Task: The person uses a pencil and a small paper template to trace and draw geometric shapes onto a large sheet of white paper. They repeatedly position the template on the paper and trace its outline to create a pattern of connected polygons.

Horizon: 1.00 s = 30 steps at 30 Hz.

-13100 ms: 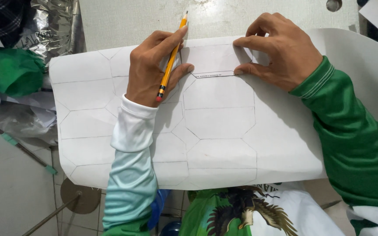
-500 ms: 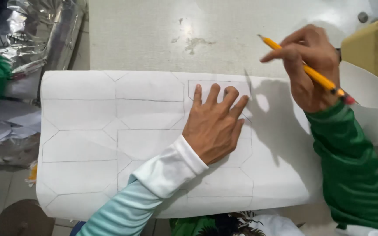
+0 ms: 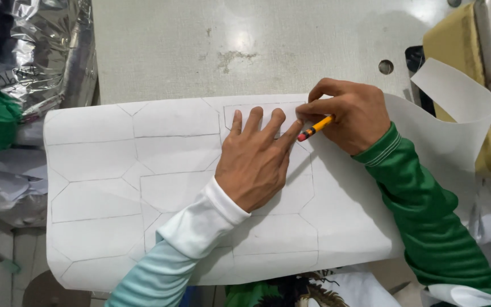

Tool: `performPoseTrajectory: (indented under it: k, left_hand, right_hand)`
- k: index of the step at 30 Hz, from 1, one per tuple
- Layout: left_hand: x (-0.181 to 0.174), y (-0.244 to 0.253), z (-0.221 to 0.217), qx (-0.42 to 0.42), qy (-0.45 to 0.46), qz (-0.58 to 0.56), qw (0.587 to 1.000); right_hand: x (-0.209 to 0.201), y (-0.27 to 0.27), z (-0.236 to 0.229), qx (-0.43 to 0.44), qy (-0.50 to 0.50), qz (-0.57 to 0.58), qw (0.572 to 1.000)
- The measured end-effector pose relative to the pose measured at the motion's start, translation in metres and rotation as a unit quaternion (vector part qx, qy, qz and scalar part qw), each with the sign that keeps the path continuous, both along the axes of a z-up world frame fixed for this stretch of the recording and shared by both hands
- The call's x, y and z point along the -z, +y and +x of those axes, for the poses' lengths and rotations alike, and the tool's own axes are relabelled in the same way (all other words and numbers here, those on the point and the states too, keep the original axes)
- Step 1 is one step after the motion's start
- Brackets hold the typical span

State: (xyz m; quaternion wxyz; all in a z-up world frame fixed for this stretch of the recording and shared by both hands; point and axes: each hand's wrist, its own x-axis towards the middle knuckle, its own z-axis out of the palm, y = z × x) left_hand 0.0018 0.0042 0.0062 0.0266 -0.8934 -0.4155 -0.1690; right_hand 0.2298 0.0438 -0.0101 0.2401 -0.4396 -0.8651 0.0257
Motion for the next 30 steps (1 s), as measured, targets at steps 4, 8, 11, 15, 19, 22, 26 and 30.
performPoseTrajectory:
  k: [4, 8, 11, 15, 19, 22, 26, 30]
  left_hand:
    - [0.0, 0.017, -0.012, 0.033, -0.056, -0.041, 0.997]
    - [0.009, 0.045, -0.041, 0.057, -0.09, -0.161, 0.981]
    - [0.011, 0.056, -0.06, 0.104, -0.158, -0.163, 0.968]
    - [0.01, 0.066, -0.076, 0.132, -0.251, -0.181, 0.942]
    - [0.022, 0.073, -0.085, 0.119, -0.273, -0.194, 0.935]
    - [0.023, 0.073, -0.083, 0.122, -0.283, -0.202, 0.93]
    - [0.027, 0.074, -0.083, 0.125, -0.293, -0.203, 0.926]
    - [0.026, 0.074, -0.082, 0.122, -0.291, -0.211, 0.925]
  right_hand:
    - [0.002, 0.002, 0.004, -0.001, 0.006, -0.032, 0.999]
    - [0.006, 0.005, 0.01, -0.007, 0.008, -0.044, 0.999]
    - [0.0, 0.003, 0.009, -0.031, 0.046, -0.08, 0.995]
    - [-0.004, 0.0, 0.008, -0.036, 0.092, -0.135, 0.986]
    - [0.004, 0.002, 0.017, -0.049, 0.051, -0.109, 0.992]
    - [0.004, 0.002, 0.019, -0.036, 0.018, -0.104, 0.994]
    - [-0.001, 0.0, 0.015, -0.042, 0.051, -0.116, 0.991]
    - [-0.001, 0.0, 0.014, -0.052, 0.053, -0.109, 0.991]
